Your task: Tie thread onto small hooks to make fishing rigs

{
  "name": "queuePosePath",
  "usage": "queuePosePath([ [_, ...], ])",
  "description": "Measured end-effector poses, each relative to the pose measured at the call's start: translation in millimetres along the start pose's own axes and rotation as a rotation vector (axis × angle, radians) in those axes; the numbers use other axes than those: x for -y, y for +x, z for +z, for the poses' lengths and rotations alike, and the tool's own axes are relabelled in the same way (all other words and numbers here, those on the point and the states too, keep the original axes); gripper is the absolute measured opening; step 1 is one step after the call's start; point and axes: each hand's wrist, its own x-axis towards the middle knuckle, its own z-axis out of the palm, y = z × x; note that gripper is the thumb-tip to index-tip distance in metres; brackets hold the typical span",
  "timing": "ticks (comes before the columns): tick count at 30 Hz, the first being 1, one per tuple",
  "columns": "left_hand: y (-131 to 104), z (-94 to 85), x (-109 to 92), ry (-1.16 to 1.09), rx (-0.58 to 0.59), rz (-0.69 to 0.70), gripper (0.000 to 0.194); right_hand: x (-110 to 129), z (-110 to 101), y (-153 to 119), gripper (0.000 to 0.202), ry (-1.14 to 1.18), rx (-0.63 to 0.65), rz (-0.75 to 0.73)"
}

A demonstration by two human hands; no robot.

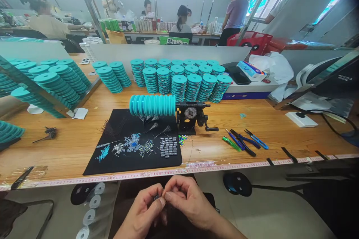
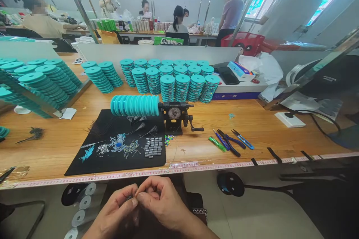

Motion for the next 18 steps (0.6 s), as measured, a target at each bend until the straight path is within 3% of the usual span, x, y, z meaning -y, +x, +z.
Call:
queuePosePath([
  [4, -2, 3.2, -7, 0.119, 0.005, 0.11, 0.037, -7, 4, 2, 0.034, 0.33, -0.01, 0.059],
  [8, -2, 8.3, -10, 0.326, -0.155, 0.258, 0.038, -9, 8, 1, 0.035, 0.209, -0.153, 0.009],
  [12, -3, 13.9, -9, 0.482, -0.366, 0.322, 0.018, -4, 12, -1, 0.039, 0.127, -0.194, -0.016],
  [18, -1, 11.7, -7, 0.574, -0.427, 0.441, 0.01, -5, 13, -1, 0.042, 0.101, -0.262, -0.066],
])
